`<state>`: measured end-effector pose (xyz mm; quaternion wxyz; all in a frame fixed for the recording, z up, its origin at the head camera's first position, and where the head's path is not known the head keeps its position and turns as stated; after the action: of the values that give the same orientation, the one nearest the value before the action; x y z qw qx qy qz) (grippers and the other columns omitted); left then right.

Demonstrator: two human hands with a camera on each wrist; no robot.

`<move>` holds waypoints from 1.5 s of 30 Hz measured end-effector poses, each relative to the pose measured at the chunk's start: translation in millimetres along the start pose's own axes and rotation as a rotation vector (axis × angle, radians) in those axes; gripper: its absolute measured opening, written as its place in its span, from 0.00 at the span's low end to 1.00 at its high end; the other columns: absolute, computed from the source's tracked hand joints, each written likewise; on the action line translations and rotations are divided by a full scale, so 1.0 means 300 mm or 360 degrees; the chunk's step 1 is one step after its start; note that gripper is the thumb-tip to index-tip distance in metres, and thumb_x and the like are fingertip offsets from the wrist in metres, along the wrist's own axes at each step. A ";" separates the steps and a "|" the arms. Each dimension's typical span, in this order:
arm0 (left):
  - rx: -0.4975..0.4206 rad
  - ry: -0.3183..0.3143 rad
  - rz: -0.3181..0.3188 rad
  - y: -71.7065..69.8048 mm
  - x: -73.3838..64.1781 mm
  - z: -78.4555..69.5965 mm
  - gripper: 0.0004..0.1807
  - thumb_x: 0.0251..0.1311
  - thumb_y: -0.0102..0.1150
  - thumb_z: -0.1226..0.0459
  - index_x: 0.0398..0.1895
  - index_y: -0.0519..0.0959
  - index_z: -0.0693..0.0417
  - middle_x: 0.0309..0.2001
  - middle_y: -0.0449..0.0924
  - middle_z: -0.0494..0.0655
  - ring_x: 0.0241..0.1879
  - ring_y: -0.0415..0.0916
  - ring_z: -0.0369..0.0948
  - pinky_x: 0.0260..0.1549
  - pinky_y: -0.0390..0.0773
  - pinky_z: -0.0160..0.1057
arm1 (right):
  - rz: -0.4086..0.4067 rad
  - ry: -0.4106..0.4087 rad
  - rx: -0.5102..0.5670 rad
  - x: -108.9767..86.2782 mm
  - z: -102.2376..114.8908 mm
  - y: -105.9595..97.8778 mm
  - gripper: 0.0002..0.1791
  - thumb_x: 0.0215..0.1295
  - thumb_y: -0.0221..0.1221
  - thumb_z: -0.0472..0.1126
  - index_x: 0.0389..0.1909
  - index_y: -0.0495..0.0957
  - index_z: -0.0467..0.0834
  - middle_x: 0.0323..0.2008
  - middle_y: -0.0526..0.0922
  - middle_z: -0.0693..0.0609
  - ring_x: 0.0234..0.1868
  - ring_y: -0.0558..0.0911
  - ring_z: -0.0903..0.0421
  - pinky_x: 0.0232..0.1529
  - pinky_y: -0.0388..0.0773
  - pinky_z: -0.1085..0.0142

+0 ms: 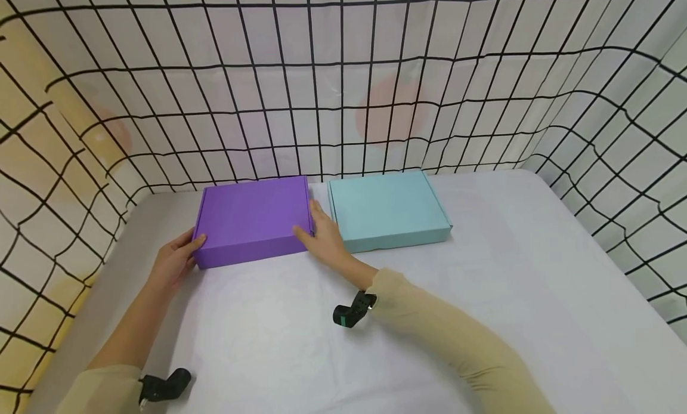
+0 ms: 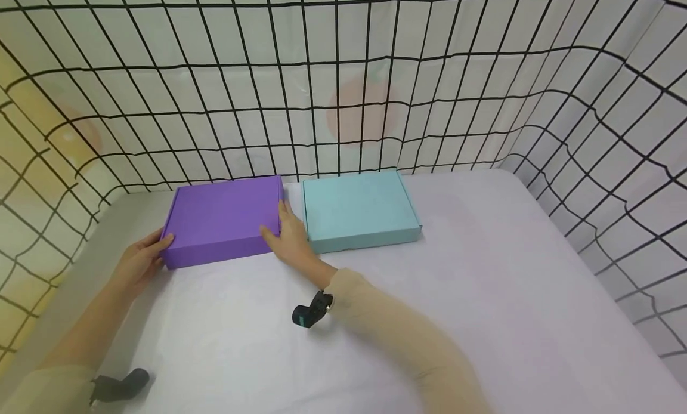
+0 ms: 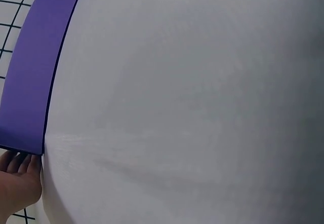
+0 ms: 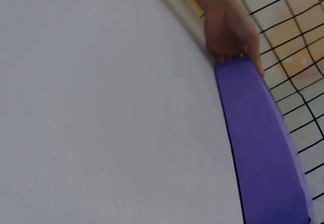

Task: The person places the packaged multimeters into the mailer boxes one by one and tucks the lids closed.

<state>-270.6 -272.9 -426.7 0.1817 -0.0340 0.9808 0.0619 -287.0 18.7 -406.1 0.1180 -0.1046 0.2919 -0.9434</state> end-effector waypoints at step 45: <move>0.2453 0.1630 0.0022 0.009 -0.069 -0.065 0.36 0.38 0.72 0.69 0.56 0.71 0.69 0.56 0.70 0.68 0.56 0.68 0.60 0.38 0.77 0.56 | -0.0176 0.0341 0.0425 0.047 -0.078 0.095 0.32 0.71 0.46 0.43 0.70 0.47 0.37 0.68 0.54 0.41 0.68 0.56 0.47 0.66 0.55 0.59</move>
<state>-258.5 -272.1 -400.8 -0.3019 0.0790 0.7117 -0.6293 -302.2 4.1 -439.7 0.0471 -0.0028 0.1688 -0.9845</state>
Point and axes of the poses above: each hand's wrist, its own x-axis towards the middle knuckle, its own y-axis out of the palm, z = x × y, the point moved 3 cm from there along x, towards the middle knuckle
